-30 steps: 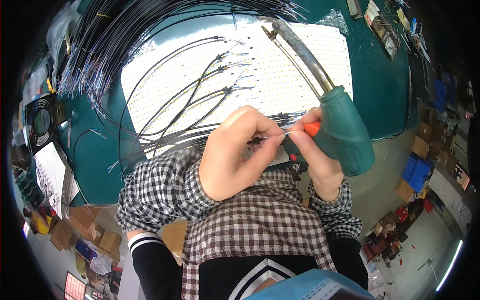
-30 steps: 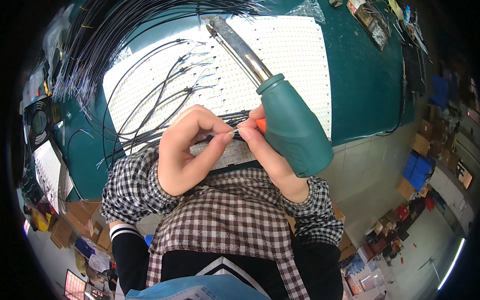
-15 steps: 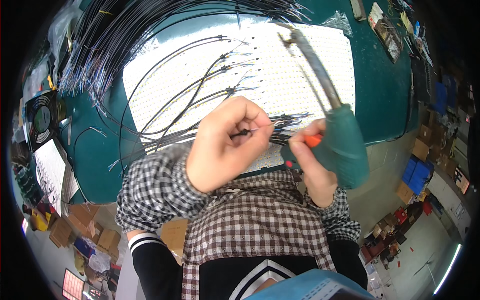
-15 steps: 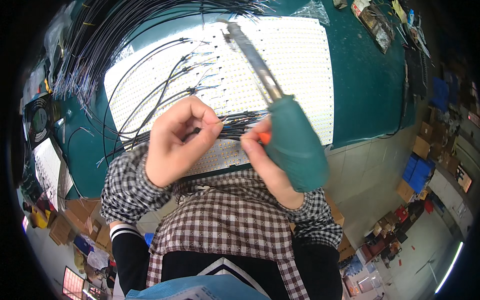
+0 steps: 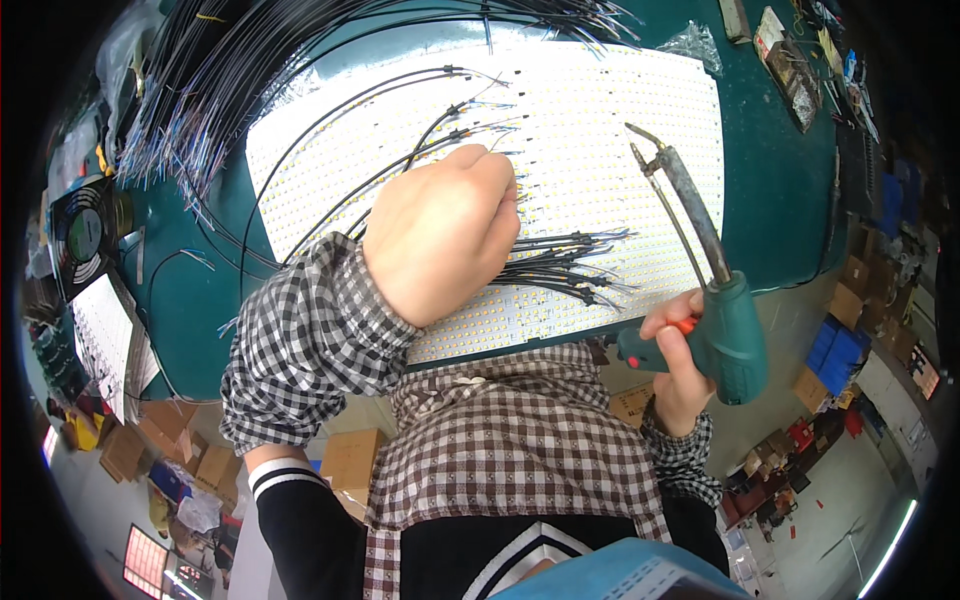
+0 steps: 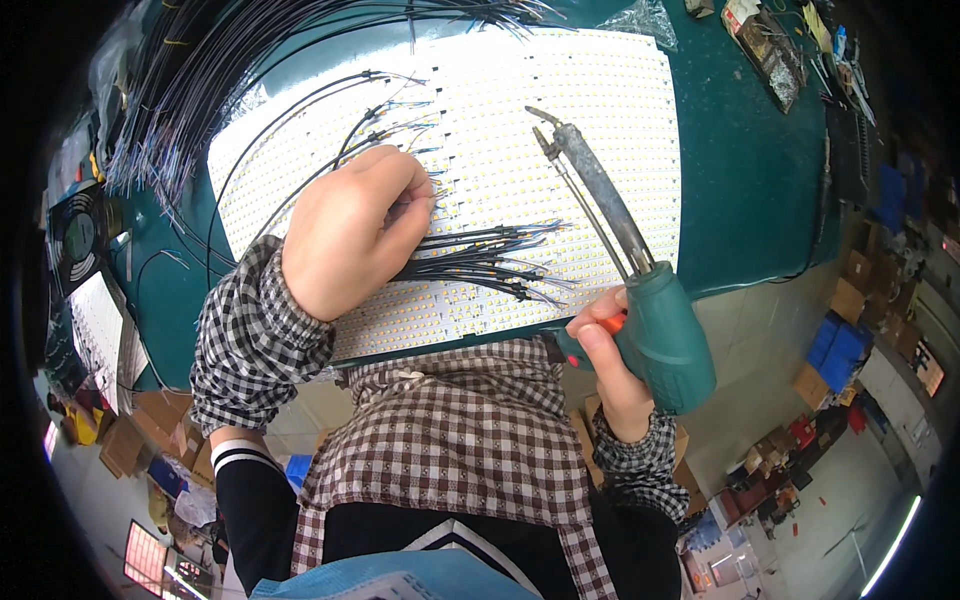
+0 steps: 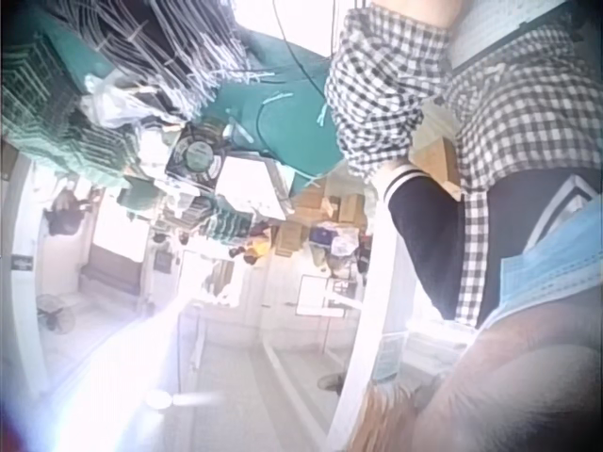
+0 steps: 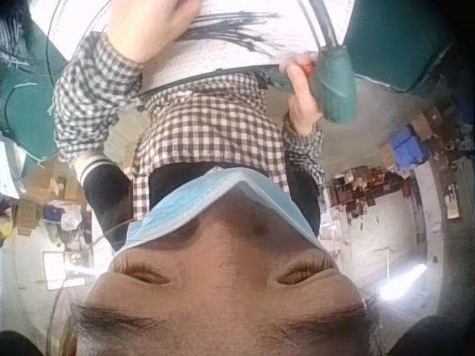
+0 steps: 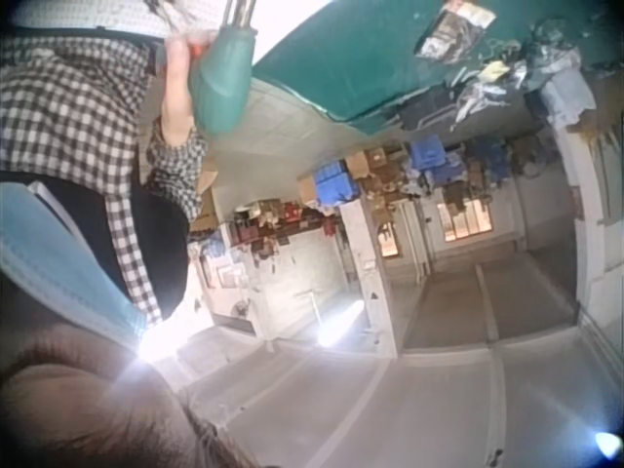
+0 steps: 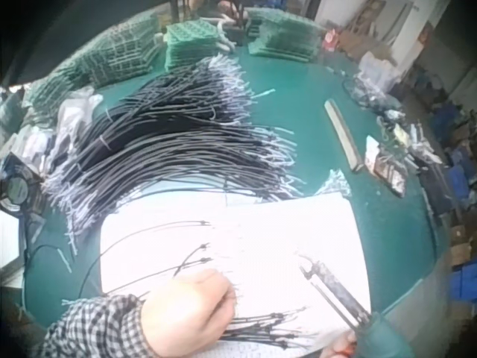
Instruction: The person uses a soldering iron to attach black wires to a large LED panel. They systematically move from one connection point to the next, holding the wires in place with one hand while applying heat with the other. The task involves repetitive soldering of multiple wire connections across the panel's surface.
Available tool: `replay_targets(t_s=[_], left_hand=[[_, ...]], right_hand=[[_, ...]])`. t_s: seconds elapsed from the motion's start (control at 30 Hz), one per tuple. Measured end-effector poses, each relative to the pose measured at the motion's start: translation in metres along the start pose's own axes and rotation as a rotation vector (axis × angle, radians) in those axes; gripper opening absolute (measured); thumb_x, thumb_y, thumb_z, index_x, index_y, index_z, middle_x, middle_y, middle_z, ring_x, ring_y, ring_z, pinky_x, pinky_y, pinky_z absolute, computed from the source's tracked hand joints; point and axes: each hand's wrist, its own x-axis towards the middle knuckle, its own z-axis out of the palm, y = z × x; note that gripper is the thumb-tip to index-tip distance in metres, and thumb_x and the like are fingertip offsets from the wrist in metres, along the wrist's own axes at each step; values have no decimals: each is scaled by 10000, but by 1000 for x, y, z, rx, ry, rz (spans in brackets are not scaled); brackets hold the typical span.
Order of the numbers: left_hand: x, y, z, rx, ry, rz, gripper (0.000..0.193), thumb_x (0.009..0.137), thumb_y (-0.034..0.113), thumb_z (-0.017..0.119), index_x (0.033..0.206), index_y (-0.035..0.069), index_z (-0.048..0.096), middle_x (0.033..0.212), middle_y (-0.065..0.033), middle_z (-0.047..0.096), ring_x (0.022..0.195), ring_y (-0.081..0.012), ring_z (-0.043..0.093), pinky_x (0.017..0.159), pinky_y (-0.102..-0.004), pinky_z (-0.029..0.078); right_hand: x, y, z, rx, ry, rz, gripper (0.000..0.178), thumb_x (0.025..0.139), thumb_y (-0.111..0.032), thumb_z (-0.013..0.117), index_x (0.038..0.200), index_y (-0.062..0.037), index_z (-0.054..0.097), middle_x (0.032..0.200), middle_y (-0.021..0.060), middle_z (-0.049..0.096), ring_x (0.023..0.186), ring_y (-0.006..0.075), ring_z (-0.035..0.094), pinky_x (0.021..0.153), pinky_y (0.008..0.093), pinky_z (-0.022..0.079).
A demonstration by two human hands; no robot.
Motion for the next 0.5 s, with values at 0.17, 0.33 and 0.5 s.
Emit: replay_targets(t_s=[0.17, 0.33, 0.5], left_hand=[[1, 2, 0, 26, -20, -23, 51, 856, 70, 647, 870, 25, 627, 846, -151, 633, 736, -367, 629, 649, -432, 508], [5, 3, -2, 56, -51, -37, 55, 857, 79, 647, 871, 28, 632, 835, -149, 634, 734, -364, 634, 647, -436, 511], [4, 3, -1, 41, -36, -39, 52, 856, 79, 648, 869, 31, 632, 825, -144, 632, 730, -359, 636, 642, -436, 511]], right_hand=[[-4, 1, -8, -20, -69, 14, 328, 902, -16, 614, 1214, 11, 515, 1007, 114, 578, 838, 225, 636, 743, 382, 549], [-16, 3, -15, -9, -108, 67, 436, 951, -253, 641, 1234, 64, 546, 1043, 148, 626, 925, 267, 669, 801, 399, 572], [-18, 14, -24, 22, -181, 105, 495, 883, -172, 786, 1256, 54, 552, 1042, 155, 703, 1048, 294, 694, 954, 452, 565]])
